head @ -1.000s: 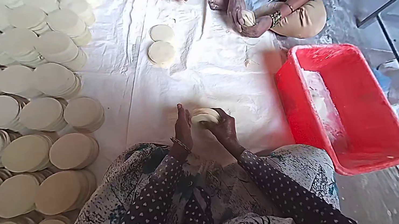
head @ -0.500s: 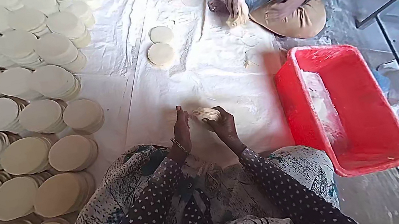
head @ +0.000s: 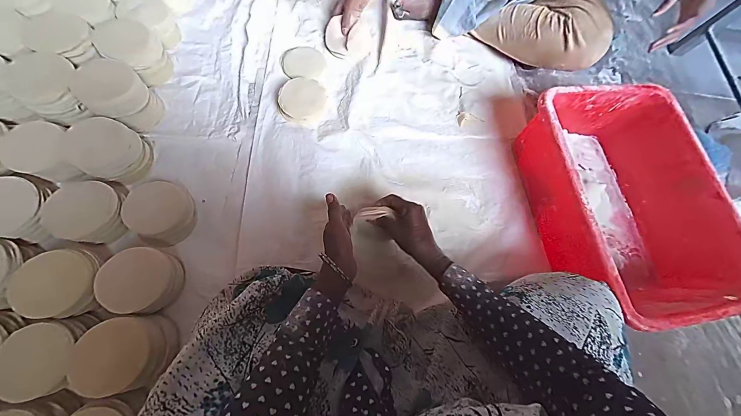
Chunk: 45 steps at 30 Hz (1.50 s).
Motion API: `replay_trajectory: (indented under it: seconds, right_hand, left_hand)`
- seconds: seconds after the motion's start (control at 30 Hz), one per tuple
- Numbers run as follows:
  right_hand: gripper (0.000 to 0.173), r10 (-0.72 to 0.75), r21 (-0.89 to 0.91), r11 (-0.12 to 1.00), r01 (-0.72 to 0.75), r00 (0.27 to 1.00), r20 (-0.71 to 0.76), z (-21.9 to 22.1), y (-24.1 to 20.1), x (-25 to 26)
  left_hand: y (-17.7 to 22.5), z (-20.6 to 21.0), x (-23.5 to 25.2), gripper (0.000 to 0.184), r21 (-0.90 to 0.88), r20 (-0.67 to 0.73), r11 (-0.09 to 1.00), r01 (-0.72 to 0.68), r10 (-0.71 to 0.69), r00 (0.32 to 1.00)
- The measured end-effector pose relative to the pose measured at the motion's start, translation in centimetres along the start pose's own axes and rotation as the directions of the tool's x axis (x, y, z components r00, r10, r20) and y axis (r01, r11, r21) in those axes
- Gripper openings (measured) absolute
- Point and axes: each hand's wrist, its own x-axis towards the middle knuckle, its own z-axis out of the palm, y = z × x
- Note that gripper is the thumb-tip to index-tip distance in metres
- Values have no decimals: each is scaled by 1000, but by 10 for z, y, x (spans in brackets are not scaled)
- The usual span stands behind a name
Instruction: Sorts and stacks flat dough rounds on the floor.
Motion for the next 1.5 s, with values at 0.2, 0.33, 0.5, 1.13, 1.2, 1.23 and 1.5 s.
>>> replay_trajectory:
  seconds: [0.2,0.33,0.5,1.13,1.2,1.23,1.5]
  right_hand:
    - [21,100,-216,974,-69,986,135,-31,-45,10]
    - [27,-52,81,995,50,998,28,-36,-17,-5]
    - [30,-34,-154,987,36,999,11,8,21,4]
    - [29,17,164,986,8,989,-150,5,3,1]
    - [32,-45,227,969,98,973,-227,10,17,-3]
    - [37,-25,191,979,66,978,-208,11,20,-7]
    - [42,-21,95,995,36,988,-153,11,16,-11]
  left_hand:
    - [7,-1,-10,82,21,27,1000,11,-11,1000]
    - [-2,-3,7,82,-61,-16,998,-18,17,1000]
    - [3,3,-9,81,-12,-3,998,56,-56,998]
    - [-4,1,3,79,-21,31,1000,8,-8,999]
    - [-3,-2,0,81,-8,56,1000,7,-6,998]
    - [-4,-1,-1,81,-2,67,1000,15,-15,998]
    - [-6,-1,0,81,-1,67,1000,-16,16,998]
